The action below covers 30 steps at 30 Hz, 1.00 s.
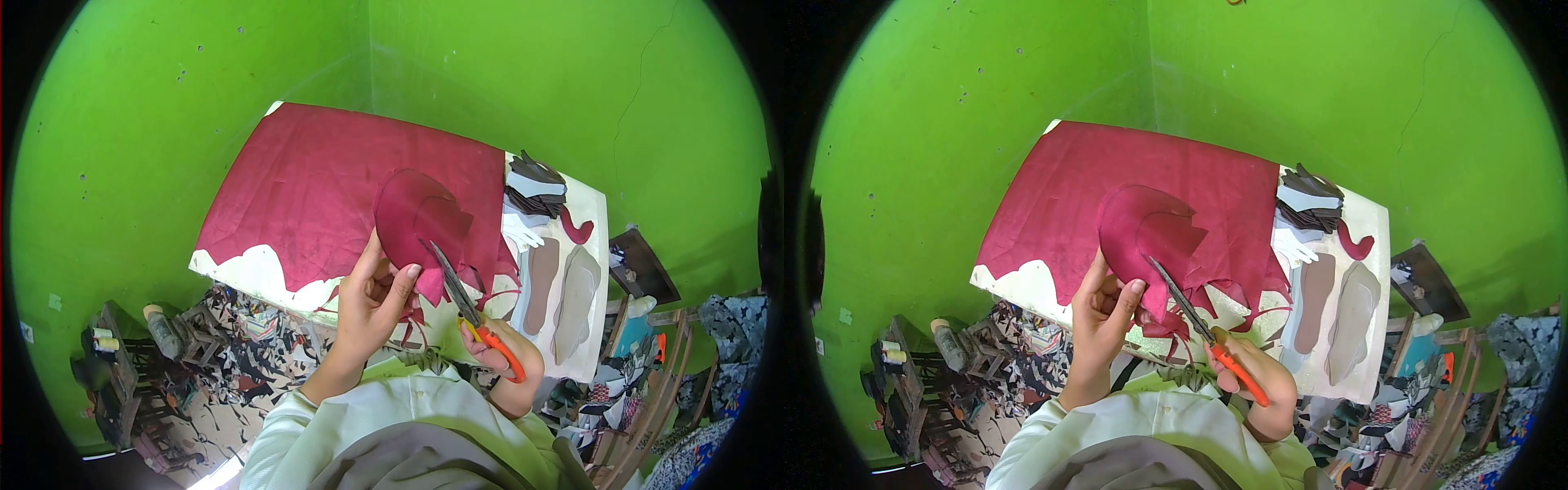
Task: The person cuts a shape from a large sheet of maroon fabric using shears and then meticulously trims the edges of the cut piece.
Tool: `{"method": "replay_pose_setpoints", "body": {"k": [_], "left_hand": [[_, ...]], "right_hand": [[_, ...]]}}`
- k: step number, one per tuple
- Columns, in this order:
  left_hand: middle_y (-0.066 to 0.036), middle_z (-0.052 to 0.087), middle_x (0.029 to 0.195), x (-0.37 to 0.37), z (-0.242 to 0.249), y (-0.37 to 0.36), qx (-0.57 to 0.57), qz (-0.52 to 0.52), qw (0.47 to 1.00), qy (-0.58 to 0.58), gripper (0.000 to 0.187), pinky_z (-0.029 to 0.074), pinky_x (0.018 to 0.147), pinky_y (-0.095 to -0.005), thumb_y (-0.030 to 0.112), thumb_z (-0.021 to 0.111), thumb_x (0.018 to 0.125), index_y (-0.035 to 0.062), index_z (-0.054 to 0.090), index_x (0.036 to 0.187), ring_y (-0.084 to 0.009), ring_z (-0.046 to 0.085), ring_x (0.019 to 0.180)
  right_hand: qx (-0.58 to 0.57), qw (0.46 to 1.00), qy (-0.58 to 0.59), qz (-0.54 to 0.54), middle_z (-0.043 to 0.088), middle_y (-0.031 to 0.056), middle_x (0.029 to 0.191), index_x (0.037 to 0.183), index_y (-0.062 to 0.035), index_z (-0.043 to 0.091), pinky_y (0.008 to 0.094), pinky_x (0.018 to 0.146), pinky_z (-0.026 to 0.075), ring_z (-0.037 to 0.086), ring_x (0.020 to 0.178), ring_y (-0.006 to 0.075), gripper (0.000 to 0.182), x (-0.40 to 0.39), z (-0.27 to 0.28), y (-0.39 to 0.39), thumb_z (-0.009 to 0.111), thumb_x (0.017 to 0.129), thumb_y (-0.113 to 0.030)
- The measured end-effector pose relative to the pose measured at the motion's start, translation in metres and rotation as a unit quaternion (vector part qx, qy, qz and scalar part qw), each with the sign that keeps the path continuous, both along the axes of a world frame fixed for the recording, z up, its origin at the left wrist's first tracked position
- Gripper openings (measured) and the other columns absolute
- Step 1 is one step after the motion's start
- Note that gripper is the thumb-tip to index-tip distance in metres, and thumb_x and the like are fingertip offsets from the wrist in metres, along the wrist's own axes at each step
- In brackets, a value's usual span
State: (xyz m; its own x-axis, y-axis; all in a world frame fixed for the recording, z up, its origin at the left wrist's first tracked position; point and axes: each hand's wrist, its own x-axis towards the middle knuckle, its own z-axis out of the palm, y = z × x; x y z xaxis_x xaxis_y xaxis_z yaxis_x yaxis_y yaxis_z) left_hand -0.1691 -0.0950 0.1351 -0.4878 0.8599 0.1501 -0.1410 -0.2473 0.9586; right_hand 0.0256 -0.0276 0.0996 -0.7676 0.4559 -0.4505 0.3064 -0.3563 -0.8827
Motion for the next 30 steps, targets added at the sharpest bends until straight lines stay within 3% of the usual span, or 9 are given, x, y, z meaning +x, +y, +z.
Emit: {"method": "replay_pose_setpoints", "body": {"k": [2, 6, 11, 13, 15, 20, 25, 29, 30], "left_hand": [[-0.005, 0.057, 0.086, -0.001, 0.0, 0.0, 0.0, -0.004, 1.0, 0.015, 0.057, 0.042, 0.052, -0.0179, -0.001, 0.05, 0.084, 0.0019, 0.022, 0.133, -0.0045, 0.048, 0.06], [-0.004, 0.058, 0.087, -0.001, -0.003, 0.0, 0.004, -0.019, 1.0, 0.013, 0.058, 0.041, 0.052, -0.0177, -0.002, 0.05, 0.084, 0.0017, 0.021, 0.134, -0.0038, 0.048, 0.061], [-0.004, 0.058, 0.088, -0.001, -0.003, -0.001, 0.0, -0.035, 0.999, 0.013, 0.058, 0.04, 0.053, -0.0176, -0.002, 0.05, 0.084, 0.0014, 0.021, 0.134, -0.0033, 0.047, 0.061], [-0.004, 0.058, 0.088, -0.002, 0.0, -0.002, -0.008, -0.044, 0.999, -0.002, 0.058, 0.04, 0.053, -0.0175, -0.002, 0.05, 0.084, 0.0013, 0.021, 0.134, -0.0032, 0.047, 0.062], [-0.004, 0.057, 0.089, -0.002, -0.001, -0.002, -0.002, -0.045, 0.999, 0.005, 0.058, 0.039, 0.053, -0.0174, -0.002, 0.05, 0.084, 0.0013, 0.021, 0.134, -0.0032, 0.047, 0.062], [-0.005, 0.057, 0.089, -0.002, 0.0, -0.002, 0.005, -0.04, 0.999, 0.001, 0.056, 0.039, 0.054, -0.017, 0.0, 0.05, 0.084, 0.001, 0.022, 0.133, -0.0037, 0.047, 0.061], [-0.003, 0.056, 0.081, 0.003, -0.007, 0.002, 0.044, 0.021, 0.999, -0.011, 0.048, 0.037, 0.052, -0.0147, 0.005, 0.049, 0.086, 0.0014, 0.029, 0.13, -0.0022, 0.045, 0.058], [0.002, 0.052, 0.071, 0.0, -0.013, 0.001, 0.032, 0.039, 0.998, 0.022, 0.043, 0.032, 0.051, -0.0132, 0.006, 0.049, 0.086, 0.0015, 0.034, 0.127, -0.0003, 0.043, 0.057], [0.002, 0.053, 0.07, 0.003, -0.009, 0.001, 0.024, 0.04, 0.999, 0.023, 0.043, 0.031, 0.052, -0.0132, 0.006, 0.049, 0.086, 0.0006, 0.034, 0.127, -0.0004, 0.043, 0.058]], "right_hand": [[-0.012, 0.999, 0.021, -0.022, 0.037, -0.0005, 0.061, 0.074, -0.0051, 0.042, 0.0196, 0.046, 0.027, 0.031, 0.047, 0.0057, 0.04, 0.006, -0.028, 0.0, 0.029, 0.09, -0.04], [-0.002, 1.0, -0.001, 0.009, 0.038, -0.0005, 0.063, 0.077, -0.0045, 0.044, 0.0198, 0.045, 0.027, 0.031, 0.047, 0.0066, 0.04, 0.003, -0.002, 0.001, 0.029, 0.091, -0.039], [-0.218, 0.973, -0.001, -0.08, 0.04, -0.0006, 0.064, 0.082, -0.0029, 0.048, 0.0195, 0.048, 0.03, 0.034, 0.05, 0.0076, 0.038, 0.007, -0.014, 0.001, 0.031, 0.091, -0.036], [-0.058, 0.998, -0.009, -0.034, 0.041, -0.0003, 0.065, 0.083, -0.0026, 0.048, 0.0192, 0.05, 0.03, 0.036, 0.053, 0.0073, 0.038, 0.004, -0.007, -0.002, 0.032, 0.091, -0.036], [0.019, 1.0, -0.008, -0.014, 0.041, 0.0, 0.065, 0.083, -0.0024, 0.048, 0.019, 0.053, 0.031, 0.037, 0.057, 0.0072, 0.037, 0.002, -0.005, -0.002, 0.033, 0.091, -0.036], [0.019, 0.998, 0.056, 0.001, 0.042, 0.0003, 0.065, 0.082, -0.0021, 0.047, 0.0188, 0.05, 0.03, 0.036, 0.054, 0.0071, 0.036, 0.004, -0.011, 0.0, 0.033, 0.09, -0.034], [-0.075, 0.997, 0.018, -0.003, 0.04, 0.0004, 0.064, 0.083, -0.0024, 0.045, 0.0187, 0.042, 0.024, 0.029, 0.043, 0.0058, 0.034, 0.002, 0.003, -0.001, 0.033, 0.09, -0.033], [-0.283, 0.958, 0.041, -0.006, 0.041, 0.0012, 0.069, 0.091, -0.0024, 0.045, 0.0184, 0.041, 0.026, 0.032, 0.047, 0.0055, 0.031, 0.017, -0.047, 0.003, 0.035, 0.09, -0.032], [-0.269, 0.96, 0.066, -0.049, 0.041, 0.0018, 0.072, 0.094, -0.0022, 0.045, 0.0184, 0.041, 0.028, 0.034, 0.05, 0.0055, 0.031, 0.013, -0.04, -0.003, 0.036, 0.089, -0.031]]}}
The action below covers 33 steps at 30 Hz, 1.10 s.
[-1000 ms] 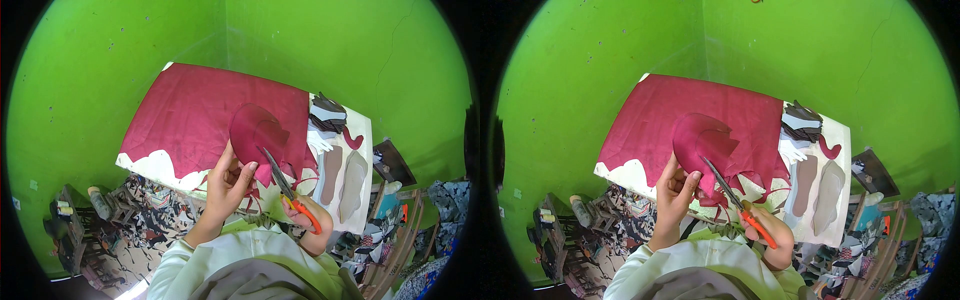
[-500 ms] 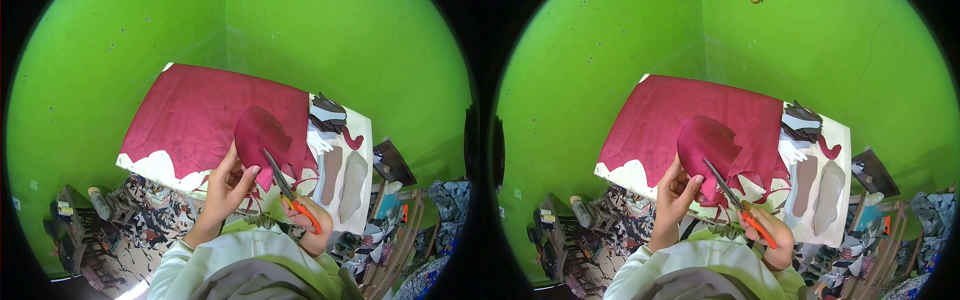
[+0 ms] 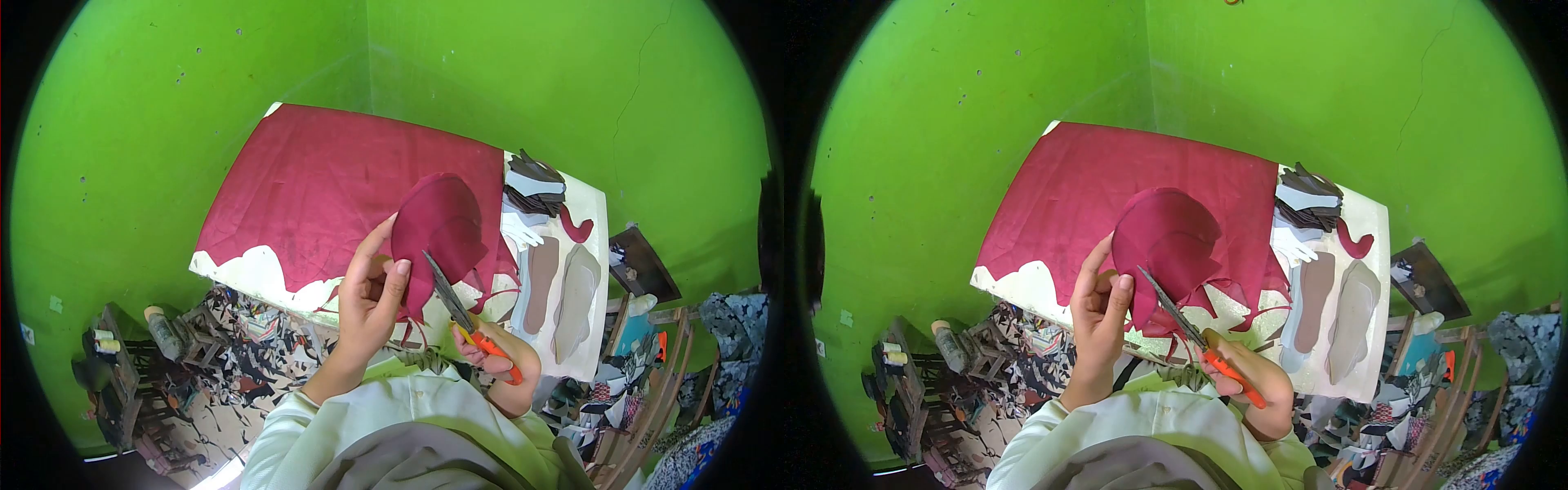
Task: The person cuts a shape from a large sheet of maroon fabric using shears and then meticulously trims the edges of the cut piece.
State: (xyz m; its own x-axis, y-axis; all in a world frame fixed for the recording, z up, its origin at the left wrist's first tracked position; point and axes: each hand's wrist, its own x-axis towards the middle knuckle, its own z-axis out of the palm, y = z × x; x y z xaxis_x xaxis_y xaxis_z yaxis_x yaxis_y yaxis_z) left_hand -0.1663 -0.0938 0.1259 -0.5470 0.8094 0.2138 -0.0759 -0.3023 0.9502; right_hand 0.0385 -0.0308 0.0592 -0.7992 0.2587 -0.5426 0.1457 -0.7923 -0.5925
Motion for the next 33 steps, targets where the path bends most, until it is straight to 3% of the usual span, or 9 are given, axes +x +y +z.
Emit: {"method": "replay_pose_setpoints", "body": {"k": [3, 5, 8, 12, 16, 20, 25, 28, 33], "left_hand": [[0.002, 0.052, 0.069, 0.004, 0.006, -0.002, -0.013, 0.001, 1.0, 0.01, 0.045, 0.03, 0.053, -0.0131, 0.005, 0.049, 0.086, -0.0003, 0.033, 0.127, -0.0005, 0.043, 0.059], [0.002, 0.052, 0.069, 0.006, 0.006, -0.003, -0.01, 0.003, 1.0, 0.025, 0.046, 0.03, 0.053, -0.0131, 0.004, 0.048, 0.086, -0.0003, 0.032, 0.129, -0.0005, 0.042, 0.059], [0.003, 0.049, 0.068, 0.009, 0.004, -0.003, 0.008, 0.024, 0.998, 0.06, 0.048, 0.03, 0.051, -0.0133, 0.003, 0.048, 0.086, 0.0002, 0.03, 0.13, -0.0005, 0.04, 0.057], [0.004, 0.042, 0.062, 0.011, -0.003, 0.001, 0.023, 0.054, 0.993, 0.102, 0.049, 0.03, 0.048, -0.014, 0.001, 0.049, 0.085, 0.0004, 0.03, 0.13, -0.0007, 0.037, 0.053], [0.004, 0.044, 0.063, 0.012, 0.0, 0.001, 0.028, 0.052, 0.993, 0.099, 0.049, 0.031, 0.048, -0.0143, 0.001, 0.048, 0.086, 0.0002, 0.029, 0.131, -0.0008, 0.038, 0.054], [0.003, 0.048, 0.076, 0.016, 0.01, -0.002, 0.013, 0.038, 0.997, 0.068, 0.048, 0.031, 0.055, -0.0138, 0.002, 0.046, 0.086, -0.0029, 0.028, 0.13, -0.0009, 0.038, 0.061], [0.003, 0.048, 0.076, 0.015, 0.009, 0.001, 0.024, 0.047, 0.997, 0.059, 0.047, 0.031, 0.053, -0.0139, 0.003, 0.046, 0.086, -0.0036, 0.028, 0.13, -0.0008, 0.038, 0.06], [-0.01, 0.048, 0.118, 0.009, 0.007, -0.001, 0.031, 0.004, 0.998, 0.06, 0.049, 0.036, 0.054, -0.0142, 0.0, 0.045, 0.086, -0.0028, 0.025, 0.131, -0.0012, 0.043, 0.063], [0.002, 0.047, 0.081, 0.011, 0.008, -0.001, 0.015, 0.03, 0.998, 0.044, 0.048, 0.029, 0.052, -0.0133, 0.003, 0.045, 0.087, -0.0024, 0.027, 0.131, 0.0, 0.036, 0.059]], "right_hand": [[-0.033, 0.995, 0.02, -0.09, 0.043, 0.0038, 0.083, 0.104, -0.0014, 0.045, 0.0177, 0.043, 0.033, 0.037, 0.06, 0.0057, 0.031, -0.01, 0.012, -0.014, 0.041, 0.089, -0.028], [-0.149, 0.986, 0.012, -0.071, 0.044, 0.0052, 0.091, 0.111, -0.0007, 0.042, 0.0163, 0.044, 0.036, 0.039, 0.066, 0.0063, 0.034, -0.002, -0.005, -0.007, 0.043, 0.088, -0.026], [-0.05, 0.998, -0.037, -0.03, 0.036, -0.0009, 0.065, 0.089, -0.0039, 0.04, 0.0168, 0.044, 0.027, 0.031, 0.05, 0.0043, 0.026, -0.019, 0.03, -0.007, 0.04, 0.087, -0.03], [-0.153, 0.982, -0.055, -0.092, 0.036, -0.0006, 0.065, 0.087, -0.0042, 0.039, 0.0162, 0.044, 0.026, 0.031, 0.05, 0.0043, 0.024, -0.008, -0.002, -0.005, 0.039, 0.087, -0.028], [-0.139, 0.985, -0.057, -0.081, 0.037, -0.0011, 0.066, 0.088, -0.0062, 0.04, 0.0164, 0.044, 0.026, 0.03, 0.05, 0.0045, 0.023, -0.006, -0.012, -0.004, 0.037, 0.088, -0.029], [-0.078, 0.982, 0.021, -0.169, 0.048, 0.0099, 0.098, 0.116, 0.0046, 0.04, 0.0157, 0.06, 0.039, 0.043, 0.075, 0.0072, 0.035, -0.01, 0.051, -0.024, 0.041, 0.09, -0.019], [-0.036, 0.986, 0.028, -0.158, 0.051, 0.0085, 0.094, 0.113, 0.0053, 0.043, 0.015, 0.064, 0.036, 0.043, 0.063, 0.0046, 0.037, -0.008, 0.041, -0.025, 0.042, 0.09, -0.023], [-0.02, 0.987, 0.015, -0.156, 0.052, 0.0074, 0.095, 0.113, 0.0043, 0.044, 0.0142, 0.064, 0.034, 0.041, 0.055, 0.0037, 0.037, -0.008, 0.05, -0.026, 0.043, 0.089, -0.025], [-0.133, 0.982, -0.076, -0.108, 0.039, -0.0004, 0.064, 0.095, -0.006, 0.042, 0.0168, 0.04, 0.029, 0.032, 0.046, 0.0044, 0.026, -0.002, -0.019, -0.006, 0.044, 0.086, -0.03]]}}
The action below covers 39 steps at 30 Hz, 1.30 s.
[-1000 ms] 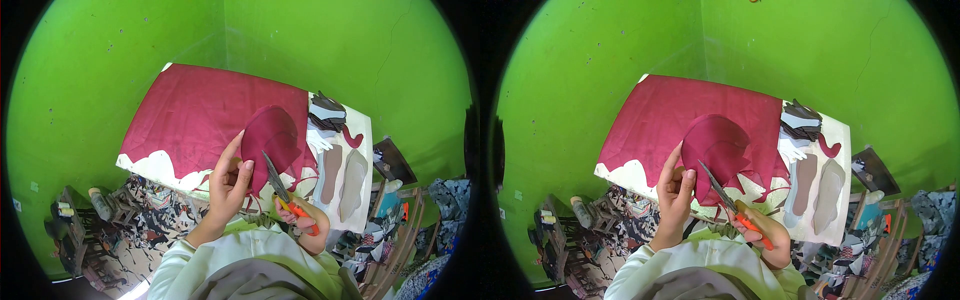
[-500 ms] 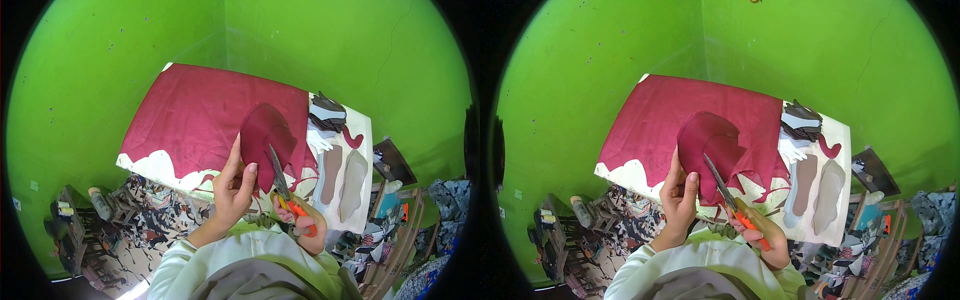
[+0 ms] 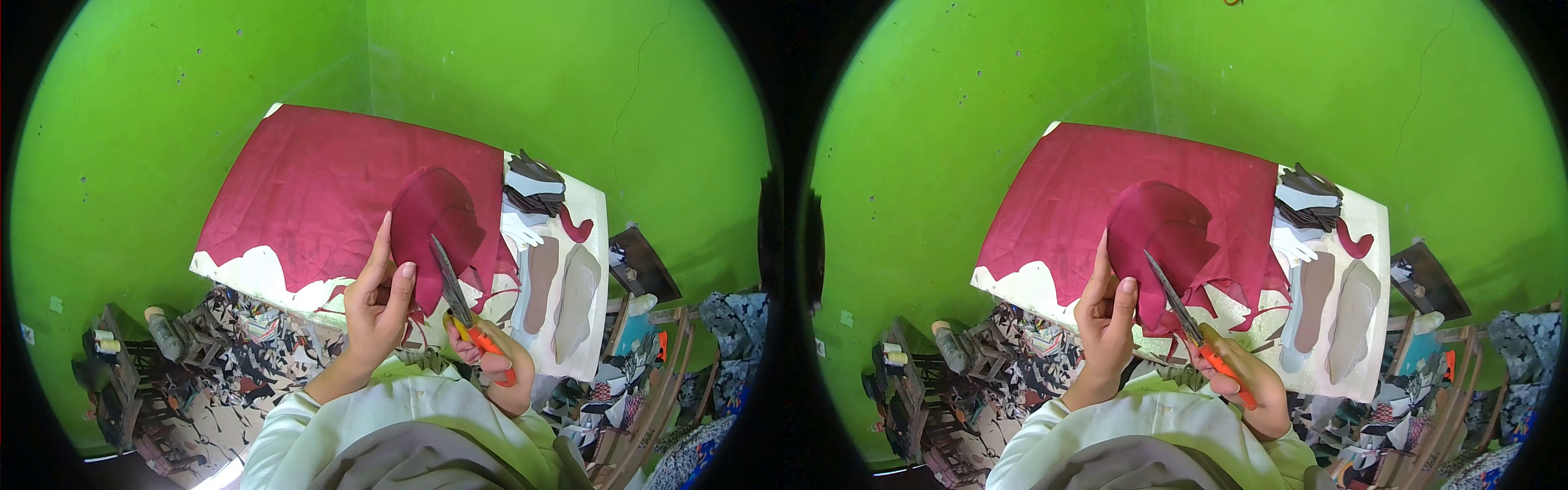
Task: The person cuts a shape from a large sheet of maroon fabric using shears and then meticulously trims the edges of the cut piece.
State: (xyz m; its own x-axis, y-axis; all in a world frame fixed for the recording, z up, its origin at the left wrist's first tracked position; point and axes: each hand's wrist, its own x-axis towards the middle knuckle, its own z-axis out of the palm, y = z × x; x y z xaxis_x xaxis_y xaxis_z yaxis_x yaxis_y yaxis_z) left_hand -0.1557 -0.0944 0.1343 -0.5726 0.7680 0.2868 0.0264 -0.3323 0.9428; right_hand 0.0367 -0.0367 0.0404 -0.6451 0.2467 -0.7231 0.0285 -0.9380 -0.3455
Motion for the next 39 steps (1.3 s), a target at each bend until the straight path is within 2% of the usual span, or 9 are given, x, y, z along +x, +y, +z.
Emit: {"method": "replay_pose_setpoints", "body": {"k": [10, 14, 18, 19, 22, 26, 29, 33, 39], "left_hand": [[0.007, 0.038, 0.068, -0.005, -0.005, 0.003, -0.005, 0.047, 0.998, 0.038, 0.049, 0.022, 0.049, -0.0141, 0.006, 0.044, 0.088, -0.0014, 0.024, 0.132, -0.0002, 0.029, 0.056], [0.006, 0.04, 0.067, -0.002, -0.005, 0.001, -0.021, 0.021, 0.998, 0.053, 0.052, 0.026, 0.05, -0.0144, 0.007, 0.046, 0.087, -0.0003, 0.023, 0.133, -0.0007, 0.031, 0.056], [0.003, 0.048, 0.071, 0.006, -0.003, 0.007, -0.005, -0.004, 0.998, -0.059, 0.051, 0.032, 0.055, -0.0137, 0.006, 0.049, 0.086, -0.0011, 0.027, 0.131, -0.0006, 0.04, 0.061], [0.002, 0.049, 0.071, 0.005, -0.004, 0.007, -0.009, -0.012, 0.998, -0.057, 0.05, 0.034, 0.055, -0.0141, 0.006, 0.049, 0.086, -0.0013, 0.028, 0.131, -0.0011, 0.041, 0.061], [0.001, 0.052, 0.072, 0.001, -0.006, 0.006, -0.019, -0.029, 0.998, -0.047, 0.048, 0.037, 0.056, -0.0147, 0.005, 0.048, 0.087, -0.0017, 0.029, 0.13, -0.002, 0.044, 0.062], [0.003, 0.049, 0.069, 0.0, -0.005, 0.004, -0.027, -0.023, 0.999, -0.038, 0.047, 0.035, 0.055, -0.0144, 0.005, 0.049, 0.086, -0.0017, 0.031, 0.129, -0.0015, 0.041, 0.06], [0.004, 0.047, 0.069, -0.002, -0.005, 0.004, -0.036, -0.025, 0.999, -0.031, 0.047, 0.034, 0.055, -0.0141, 0.005, 0.05, 0.086, -0.0013, 0.032, 0.129, -0.0012, 0.04, 0.06], [0.004, 0.047, 0.069, -0.003, -0.006, 0.003, -0.041, -0.026, 0.999, -0.024, 0.046, 0.034, 0.055, -0.0141, 0.005, 0.049, 0.086, -0.0009, 0.032, 0.129, -0.001, 0.039, 0.06], [0.004, 0.045, 0.069, -0.004, -0.004, 0.005, 0.002, -0.007, 1.0, 0.002, 0.047, 0.032, 0.054, -0.0134, 0.004, 0.047, 0.087, -0.0009, 0.03, 0.13, -0.0007, 0.038, 0.06]], "right_hand": [[0.019, 1.0, -0.01, 0.013, 0.04, 0.0004, 0.062, 0.087, -0.0052, 0.042, 0.0168, 0.038, 0.029, 0.033, 0.044, 0.0046, 0.029, -0.011, 0.01, -0.001, 0.042, 0.087, -0.034], [0.147, 0.989, 0.017, -0.014, 0.049, 0.0016, 0.101, 0.118, -0.003, 0.043, 0.0131, 0.059, 0.033, 0.037, 0.059, 0.0009, 0.042, -0.017, 0.102, -0.019, 0.044, 0.089, -0.034], [0.183, 0.981, 0.059, -0.023, 0.049, 0.0027, 0.103, 0.118, -0.0029, 0.043, 0.0136, 0.058, 0.034, 0.039, 0.061, 0.0013, 0.043, -0.01, 0.074, -0.017, 0.044, 0.089, -0.034], [0.166, 0.983, 0.07, -0.022, 0.049, 0.003, 0.103, 0.118, -0.0025, 0.043, 0.0136, 0.059, 0.034, 0.04, 0.062, 0.0015, 0.043, -0.001, 0.034, -0.011, 0.044, 0.089, -0.034], [0.22, 0.972, 0.073, -0.027, 0.049, 0.004, 0.105, 0.117, -0.0004, 0.043, 0.0143, 0.065, 0.035, 0.044, 0.071, 0.0028, 0.042, 0.0, 0.036, -0.017, 0.044, 0.089, -0.032], [0.138, 0.987, 0.052, -0.069, 0.049, 0.0054, 0.104, 0.116, 0.002, 0.043, 0.0147, 0.067, 0.034, 0.046, 0.076, 0.0046, 0.041, -0.011, 0.075, -0.019, 0.041, 0.09, -0.029], [0.26, 0.96, 0.045, -0.091, 0.05, 0.0051, 0.097, 0.115, 0.0016, 0.044, 0.0139, 0.062, 0.033, 0.043, 0.066, 0.0037, 0.039, -0.02, 0.095, -0.028, 0.04, 0.09, -0.028], [0.1, 0.993, 0.03, -0.054, 0.038, -0.0012, 0.068, 0.096, -0.0039, 0.045, 0.017, 0.046, 0.029, 0.033, 0.052, 0.0045, 0.021, -0.007, 0.028, -0.009, 0.039, 0.087, -0.022], [0.173, 0.984, -0.036, -0.014, 0.043, 0.0, 0.079, 0.104, -0.0029, 0.045, 0.0148, 0.048, 0.025, 0.032, 0.054, 0.0019, 0.034, -0.018, 0.099, -0.021, 0.042, 0.089, -0.033]]}}
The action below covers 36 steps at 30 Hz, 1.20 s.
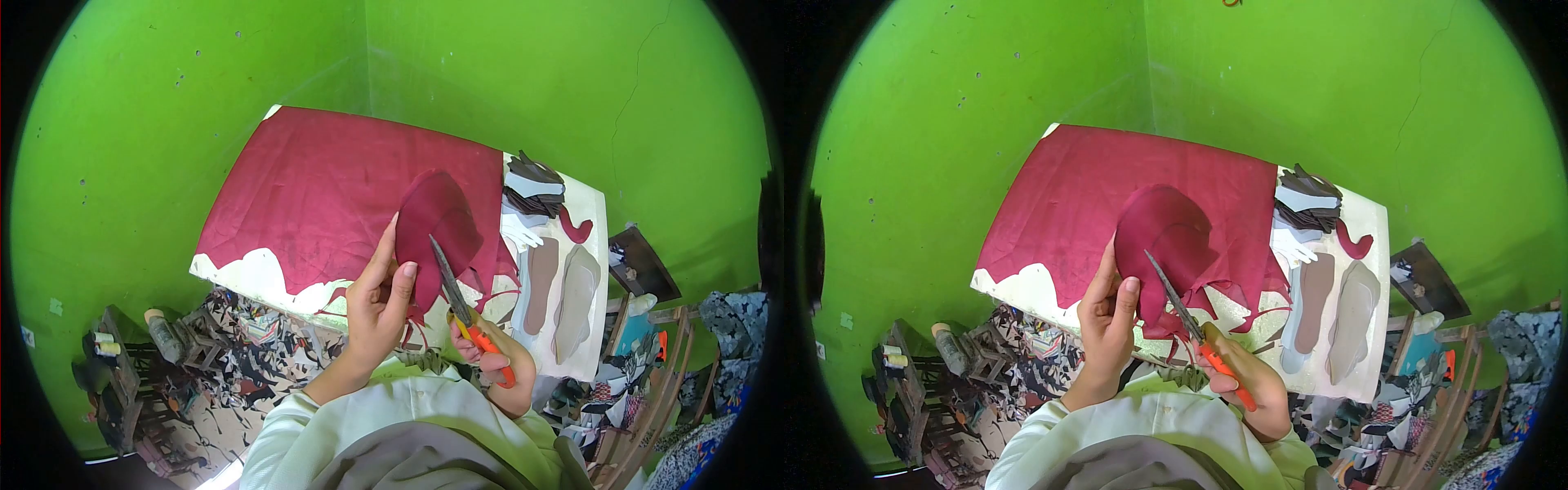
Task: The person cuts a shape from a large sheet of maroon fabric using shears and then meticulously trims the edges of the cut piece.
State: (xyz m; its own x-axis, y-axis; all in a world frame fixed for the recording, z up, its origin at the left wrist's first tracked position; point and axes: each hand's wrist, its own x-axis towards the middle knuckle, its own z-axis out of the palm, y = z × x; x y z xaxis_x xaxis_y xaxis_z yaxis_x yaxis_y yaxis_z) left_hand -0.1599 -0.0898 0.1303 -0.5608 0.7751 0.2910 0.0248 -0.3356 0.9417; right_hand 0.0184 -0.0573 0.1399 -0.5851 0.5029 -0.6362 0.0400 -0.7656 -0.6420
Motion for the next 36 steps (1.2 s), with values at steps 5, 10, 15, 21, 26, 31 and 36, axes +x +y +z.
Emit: {"method": "replay_pose_setpoints", "body": {"k": [5, 10, 15, 21, 26, 31, 36], "left_hand": [[0.004, 0.044, 0.074, -0.008, -0.005, 0.0, 0.013, 0.044, 0.999, -0.003, 0.046, 0.029, 0.055, -0.0128, 0.003, 0.046, 0.087, -0.0017, 0.03, 0.13, -0.0011, 0.034, 0.062], [-0.002, 0.053, 0.09, -0.005, -0.004, -0.002, 0.016, 0.03, 0.999, -0.008, 0.045, 0.036, 0.066, -0.014, 0.003, 0.045, 0.087, -0.0041, 0.029, 0.129, -0.0031, 0.045, 0.073], [-0.017, 0.04, 0.127, 0.001, -0.004, -0.002, 0.024, -0.05, 0.997, -0.052, 0.044, 0.034, 0.091, -0.0248, 0.001, 0.042, 0.088, -0.0066, 0.028, 0.128, -0.0162, 0.042, 0.113], [-0.018, 0.043, 0.124, 0.004, -0.004, 0.0, 0.02, -0.041, 0.999, -0.028, 0.044, 0.035, 0.089, -0.0244, 0.001, 0.043, 0.087, -0.0072, 0.029, 0.128, -0.0158, 0.044, 0.109], [-0.018, 0.044, 0.123, 0.004, -0.006, -0.001, 0.013, -0.039, 0.999, -0.015, 0.043, 0.036, 0.089, -0.0248, 0.001, 0.044, 0.087, -0.0084, 0.03, 0.127, -0.0163, 0.045, 0.109], [-0.009, 0.051, 0.107, 0.004, -0.008, 0.0, 0.008, -0.015, 1.0, 0.006, 0.045, 0.035, 0.076, -0.0179, 0.001, 0.045, 0.086, -0.0061, 0.03, 0.128, -0.0078, 0.045, 0.089], [-0.004, 0.055, 0.091, 0.005, -0.009, 0.001, 0.013, -0.01, 1.0, -0.013, 0.042, 0.037, 0.066, -0.0156, 0.003, 0.046, 0.087, -0.0033, 0.033, 0.126, -0.004, 0.047, 0.075]], "right_hand": [[-0.131, 0.988, 0.048, 0.062, 0.039, -0.0024, 0.066, 0.092, -0.007, 0.042, 0.0159, 0.042, 0.029, 0.032, 0.049, 0.0028, 0.027, 0.005, -0.073, 0.022, 0.041, 0.088, -0.034], [0.045, 0.997, 0.015, 0.058, 0.045, 0.0011, 0.088, 0.11, -0.0029, 0.042, 0.0143, 0.057, 0.032, 0.035, 0.059, 0.0015, 0.037, -0.002, -0.009, 0.001, 0.041, 0.09, -0.034], [0.045, 0.998, 0.053, -0.003, 0.049, 0.0038, 0.106, 0.123, -0.0009, 0.04, 0.0146, 0.071, 0.035, 0.039, 0.065, 0.0001, 0.045, -0.004, 0.011, -0.003, 0.04, 0.091, -0.032], [-0.004, 0.998, 0.061, 0.007, 0.049, 0.0018, 0.101, 0.121, -0.0003, 0.042, 0.0124, 0.057, 0.029, 0.037, 0.062, -0.0002, 0.043, 0.005, 0.004, -0.001, 0.041, 0.09, -0.031], [0.149, 0.988, 0.019, -0.023, 0.049, -0.0008, 0.091, 0.119, -0.0001, 0.044, 0.0135, 0.049, 0.022, 0.034, 0.059, -0.0001, 0.043, -0.001, -0.015, -0.015, 0.041, 0.09, -0.032], [0.049, 0.998, 0.035, 0.021, 0.051, 0.0002, 0.089, 0.118, 0.0002, 0.044, 0.0134, 0.049, 0.021, 0.034, 0.059, 0.0002, 0.042, 0.003, 0.013, -0.006, 0.038, 0.091, -0.032], [-0.078, 0.991, 0.112, 0.001, 0.043, 0.002, 0.078, 0.107, 0.0008, 0.042, 0.0156, 0.054, 0.031, 0.038, 0.059, 0.0056, 0.033, 0.024, -0.094, 0.011, 0.043, 0.087, -0.025]]}}
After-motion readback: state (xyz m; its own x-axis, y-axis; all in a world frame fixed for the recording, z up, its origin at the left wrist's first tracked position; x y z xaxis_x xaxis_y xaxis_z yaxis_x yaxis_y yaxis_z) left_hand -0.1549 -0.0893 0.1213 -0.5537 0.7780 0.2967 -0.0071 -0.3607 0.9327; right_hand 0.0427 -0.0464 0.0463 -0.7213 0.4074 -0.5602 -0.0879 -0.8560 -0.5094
